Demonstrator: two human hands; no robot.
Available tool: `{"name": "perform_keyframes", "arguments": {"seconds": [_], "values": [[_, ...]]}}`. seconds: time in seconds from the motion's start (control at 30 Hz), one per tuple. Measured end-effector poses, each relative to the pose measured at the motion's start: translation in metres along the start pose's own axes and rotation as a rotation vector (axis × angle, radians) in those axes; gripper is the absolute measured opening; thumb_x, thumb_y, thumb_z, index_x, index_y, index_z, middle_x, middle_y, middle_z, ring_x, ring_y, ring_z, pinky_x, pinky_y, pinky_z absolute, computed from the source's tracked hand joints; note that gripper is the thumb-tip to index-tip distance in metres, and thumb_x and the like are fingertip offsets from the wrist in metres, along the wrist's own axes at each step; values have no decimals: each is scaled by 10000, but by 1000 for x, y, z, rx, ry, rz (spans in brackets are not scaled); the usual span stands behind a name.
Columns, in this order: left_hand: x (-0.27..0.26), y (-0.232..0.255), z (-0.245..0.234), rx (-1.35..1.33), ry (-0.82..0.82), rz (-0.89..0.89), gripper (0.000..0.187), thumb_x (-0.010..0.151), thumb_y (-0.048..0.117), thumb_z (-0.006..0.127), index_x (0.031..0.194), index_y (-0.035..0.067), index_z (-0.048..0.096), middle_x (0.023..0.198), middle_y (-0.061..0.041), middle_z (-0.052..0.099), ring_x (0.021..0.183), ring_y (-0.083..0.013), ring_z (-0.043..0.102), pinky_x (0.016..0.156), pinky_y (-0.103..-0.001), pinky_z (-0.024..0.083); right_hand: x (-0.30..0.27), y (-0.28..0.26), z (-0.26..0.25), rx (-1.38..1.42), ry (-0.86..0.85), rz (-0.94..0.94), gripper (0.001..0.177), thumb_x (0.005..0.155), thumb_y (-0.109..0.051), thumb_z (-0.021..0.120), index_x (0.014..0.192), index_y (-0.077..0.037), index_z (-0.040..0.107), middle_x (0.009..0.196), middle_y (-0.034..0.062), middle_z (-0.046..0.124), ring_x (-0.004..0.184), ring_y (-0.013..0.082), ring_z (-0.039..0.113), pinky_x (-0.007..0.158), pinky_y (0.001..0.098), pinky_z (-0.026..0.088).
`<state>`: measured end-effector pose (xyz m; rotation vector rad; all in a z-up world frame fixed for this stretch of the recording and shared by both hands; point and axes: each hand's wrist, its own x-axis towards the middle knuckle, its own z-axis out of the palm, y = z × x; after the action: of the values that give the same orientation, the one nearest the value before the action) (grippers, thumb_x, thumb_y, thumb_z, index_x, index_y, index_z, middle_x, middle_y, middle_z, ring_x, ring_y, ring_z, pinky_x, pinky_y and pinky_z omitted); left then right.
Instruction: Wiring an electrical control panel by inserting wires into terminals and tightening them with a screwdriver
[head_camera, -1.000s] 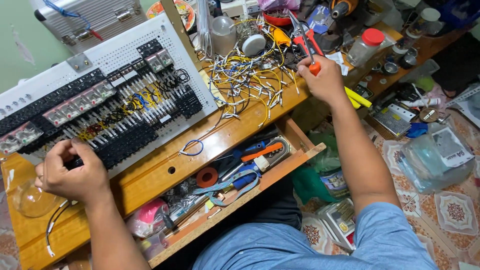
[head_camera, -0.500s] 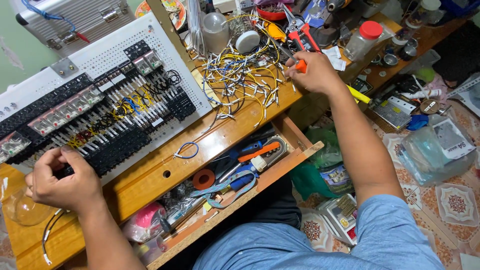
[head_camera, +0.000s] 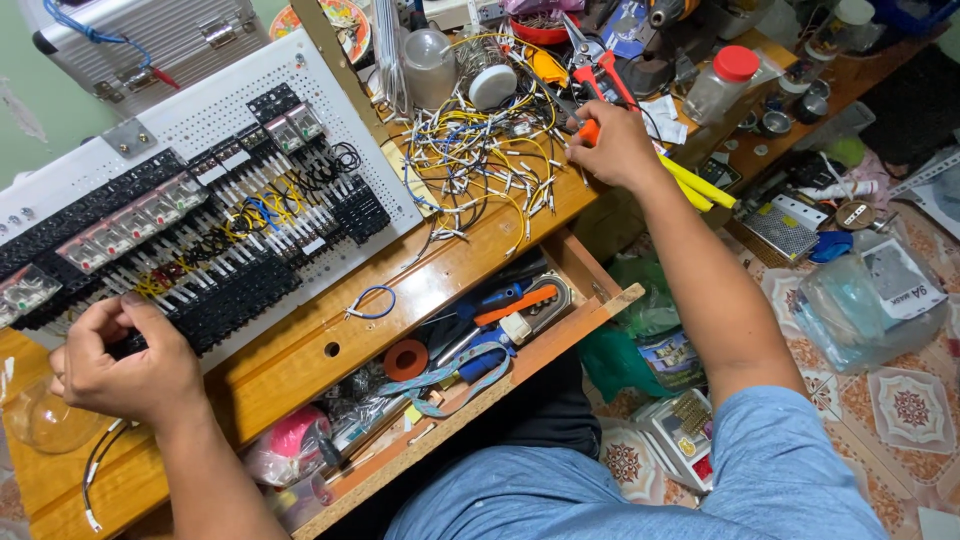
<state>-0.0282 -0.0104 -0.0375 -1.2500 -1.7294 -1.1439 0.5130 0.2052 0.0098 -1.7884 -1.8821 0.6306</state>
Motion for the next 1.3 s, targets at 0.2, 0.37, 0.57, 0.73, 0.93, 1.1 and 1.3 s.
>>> {"name": "perform_keyframes", "arguments": {"seconds": [0.2,0.37,0.57,0.73,0.93,1.1,1.3], "values": [[0,0,0,-9,-14,-12,22,1018,79,819,1032,97,819,863,-45,744,808,-297,634,883,-458,415,-21,-22,-25,139,-28,3,230,917,-85,754,1116,-148,657,932,-21,751,937,124,705,929,358,524],[0,0,-1,6,-7,3,42,1011,89,806,1049,90,823,865,-57,760,802,-321,626,857,-453,399,-32,-13,-37,199,-24,-48,169,927,-67,743,1070,-119,668,910,-19,705,859,87,654,843,278,547],[1,0,0,-4,-5,-8,17,1021,88,823,1034,99,822,856,-46,748,794,-303,625,864,-448,409,-32,-7,-28,63,-111,-3,194,909,-145,787,1090,-144,717,972,8,767,875,109,674,827,300,509],[1,1,0,-11,-9,-18,27,1018,81,823,1031,104,823,858,-43,745,799,-297,632,877,-463,413,-18,-21,-25,14,-62,9,126,974,-224,741,1076,-160,705,1050,36,719,896,170,644,817,360,497],[3,3,-2,-62,7,23,42,997,10,803,1024,41,809,868,-97,750,759,-299,623,791,-430,451,23,-30,-13,84,57,-169,193,933,-24,706,1106,-108,689,1124,65,734,1023,192,695,918,365,576],[1,1,0,-11,-8,-15,25,1011,84,816,1030,98,823,862,-47,753,792,-302,625,849,-455,424,58,-25,4,-326,-32,-168,505,895,-52,673,1363,-207,561,1146,208,673,1050,426,614,768,556,497],[5,5,-3,-46,10,11,58,987,32,799,1024,60,834,853,-80,754,767,-315,615,755,-442,444,71,-14,16,-288,14,-174,309,943,-247,732,1249,-248,683,1127,169,689,964,369,648,742,490,509]]}}
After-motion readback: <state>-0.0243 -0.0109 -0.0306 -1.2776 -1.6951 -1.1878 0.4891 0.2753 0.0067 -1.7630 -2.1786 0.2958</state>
